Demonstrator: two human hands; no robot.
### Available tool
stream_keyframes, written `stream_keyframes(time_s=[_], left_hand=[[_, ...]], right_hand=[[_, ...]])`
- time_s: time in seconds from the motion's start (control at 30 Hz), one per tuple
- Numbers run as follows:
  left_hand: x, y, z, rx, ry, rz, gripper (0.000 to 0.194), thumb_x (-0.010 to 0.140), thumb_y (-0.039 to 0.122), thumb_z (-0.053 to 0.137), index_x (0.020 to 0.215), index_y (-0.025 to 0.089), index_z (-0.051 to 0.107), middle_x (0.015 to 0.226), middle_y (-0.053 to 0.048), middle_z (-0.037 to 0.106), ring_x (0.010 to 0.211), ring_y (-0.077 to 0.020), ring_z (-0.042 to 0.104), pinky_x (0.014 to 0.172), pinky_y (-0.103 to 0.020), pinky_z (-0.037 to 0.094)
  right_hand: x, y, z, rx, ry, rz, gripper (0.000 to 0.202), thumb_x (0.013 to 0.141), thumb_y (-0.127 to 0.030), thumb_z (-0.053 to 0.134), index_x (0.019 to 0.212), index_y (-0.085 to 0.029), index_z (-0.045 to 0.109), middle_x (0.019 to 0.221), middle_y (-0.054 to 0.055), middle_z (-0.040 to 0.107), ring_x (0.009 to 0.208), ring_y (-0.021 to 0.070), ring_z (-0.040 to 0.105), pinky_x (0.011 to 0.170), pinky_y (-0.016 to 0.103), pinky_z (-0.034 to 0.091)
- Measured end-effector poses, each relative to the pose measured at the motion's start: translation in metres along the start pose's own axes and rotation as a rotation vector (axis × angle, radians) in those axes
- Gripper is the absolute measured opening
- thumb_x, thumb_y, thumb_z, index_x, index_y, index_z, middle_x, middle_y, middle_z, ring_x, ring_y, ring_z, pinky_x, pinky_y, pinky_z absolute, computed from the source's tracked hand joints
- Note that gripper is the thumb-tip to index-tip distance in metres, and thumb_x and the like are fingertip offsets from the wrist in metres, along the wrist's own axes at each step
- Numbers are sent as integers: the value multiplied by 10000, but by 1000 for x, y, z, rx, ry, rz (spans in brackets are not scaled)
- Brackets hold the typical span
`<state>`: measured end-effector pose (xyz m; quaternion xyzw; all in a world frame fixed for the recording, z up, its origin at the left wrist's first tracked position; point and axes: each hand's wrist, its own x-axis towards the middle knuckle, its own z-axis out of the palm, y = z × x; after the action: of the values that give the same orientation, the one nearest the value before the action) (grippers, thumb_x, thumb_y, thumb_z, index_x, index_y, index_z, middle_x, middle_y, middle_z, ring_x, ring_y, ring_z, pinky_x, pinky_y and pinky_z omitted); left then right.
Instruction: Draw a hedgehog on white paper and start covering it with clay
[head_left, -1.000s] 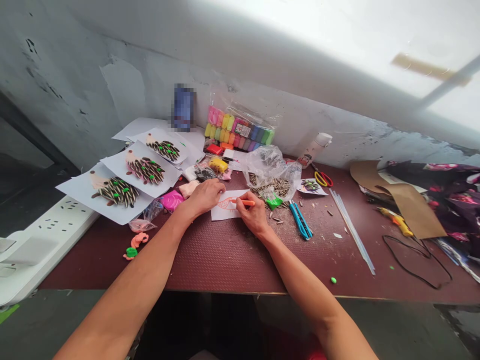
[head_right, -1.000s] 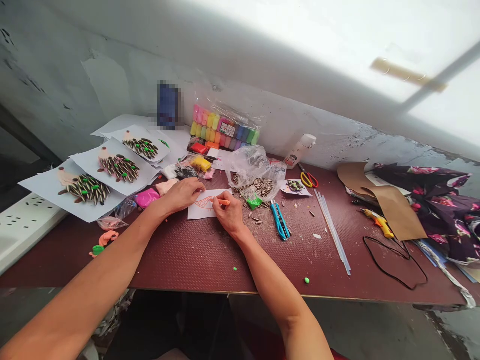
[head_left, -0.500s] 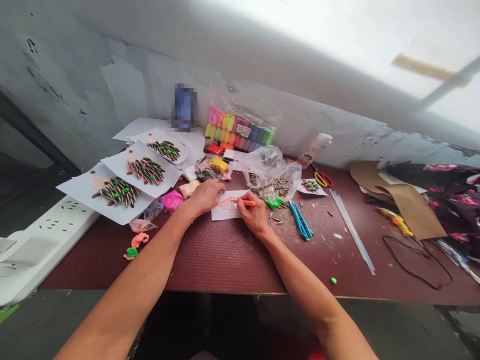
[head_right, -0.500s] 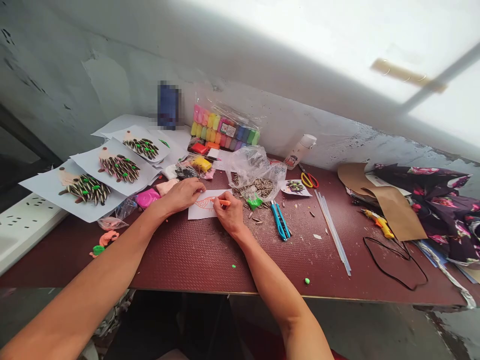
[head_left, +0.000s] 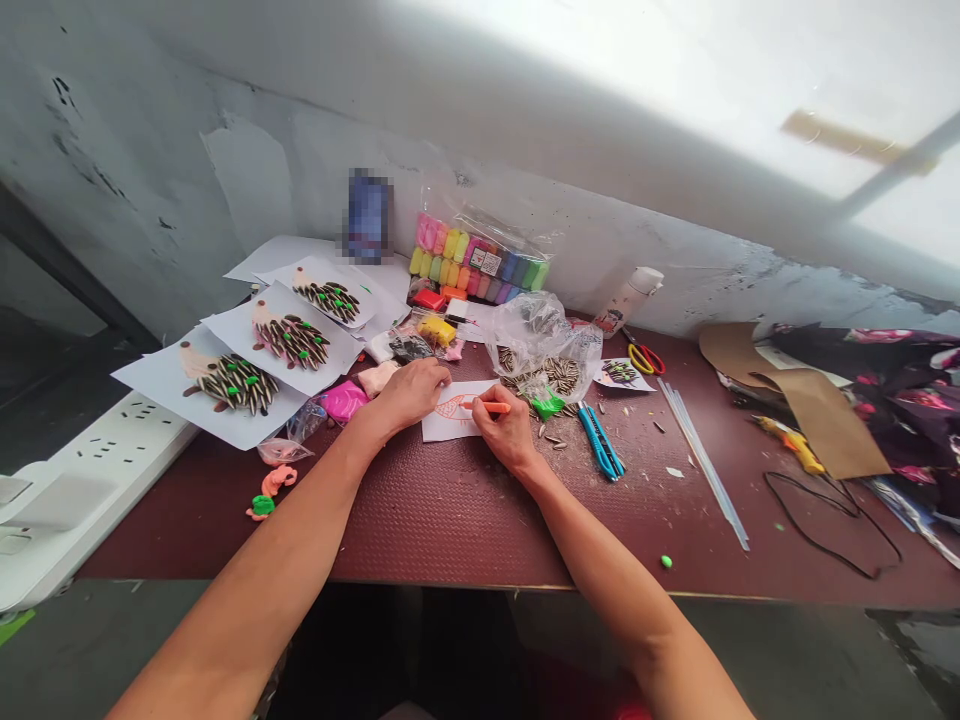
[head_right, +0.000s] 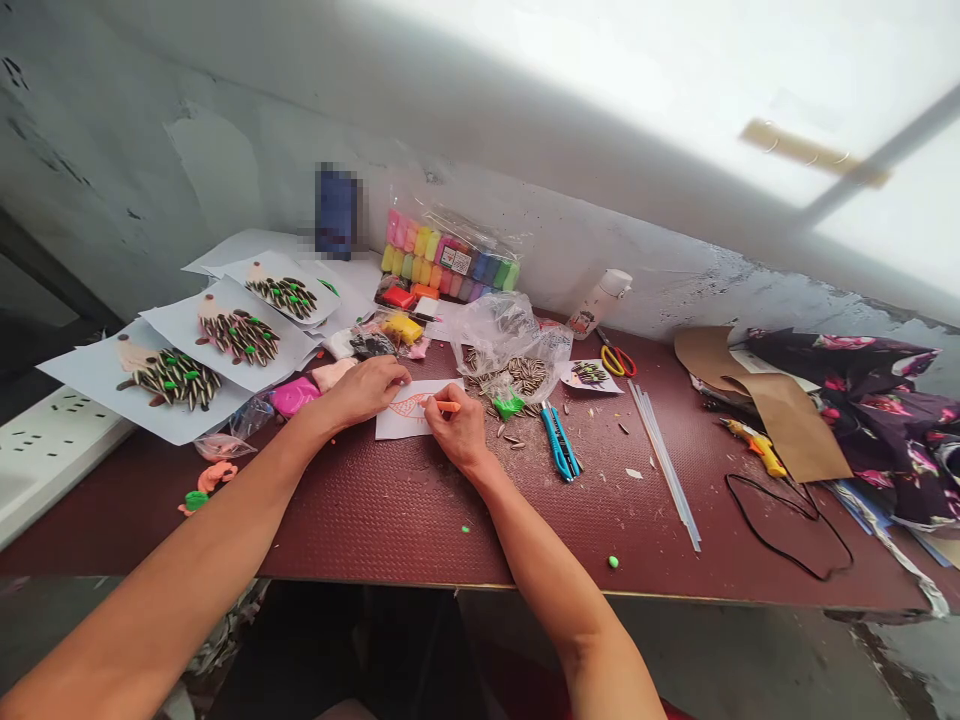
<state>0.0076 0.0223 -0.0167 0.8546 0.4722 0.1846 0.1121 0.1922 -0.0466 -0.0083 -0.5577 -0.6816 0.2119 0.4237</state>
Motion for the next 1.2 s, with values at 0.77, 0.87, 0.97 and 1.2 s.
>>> stream_keyframes(time_s=[0.77, 0.87, 0.97, 1.2], left_hand=[[-1, 4, -3, 40, -25, -20, 292, 863, 95, 489, 968, 169, 752, 976, -99, 708, 954, -233, 668, 829, -305, 523], [-1, 5, -4, 40, -33, -26, 293, 867, 94, 492, 983, 165, 752, 980, -100, 707, 961, -233, 667, 832, -304, 521], [-1, 6, -5, 45, -41, -24, 289, 871, 93, 495, 989, 158, 751, 982, -104, 705, 963, -236, 666, 831, -306, 519], [0, 6, -5, 61, -50, -16, 277, 880, 103, 497, 981, 156, 750, 975, -103, 703, 957, -240, 667, 832, -311, 514]], right_hand=[[-1, -1, 1, 4, 2, -7, 220, 836, -354, 520, 656, -234, 479, 604, -27, 537, 543, 122, 468, 553, 251, 363], [-1, 0, 1, -7, 16, -3, 219, 827, -345, 516, 645, -235, 465, 597, -29, 535, 540, 119, 467, 553, 248, 360], [0, 0, 1, -16, 15, -7, 208, 816, -335, 514, 642, -234, 464, 593, -30, 536, 536, 115, 467, 550, 243, 360], [-1, 1, 2, -1, 2, -17, 207, 820, -336, 514, 647, -232, 469, 587, -33, 523, 524, 112, 449, 535, 240, 348]])
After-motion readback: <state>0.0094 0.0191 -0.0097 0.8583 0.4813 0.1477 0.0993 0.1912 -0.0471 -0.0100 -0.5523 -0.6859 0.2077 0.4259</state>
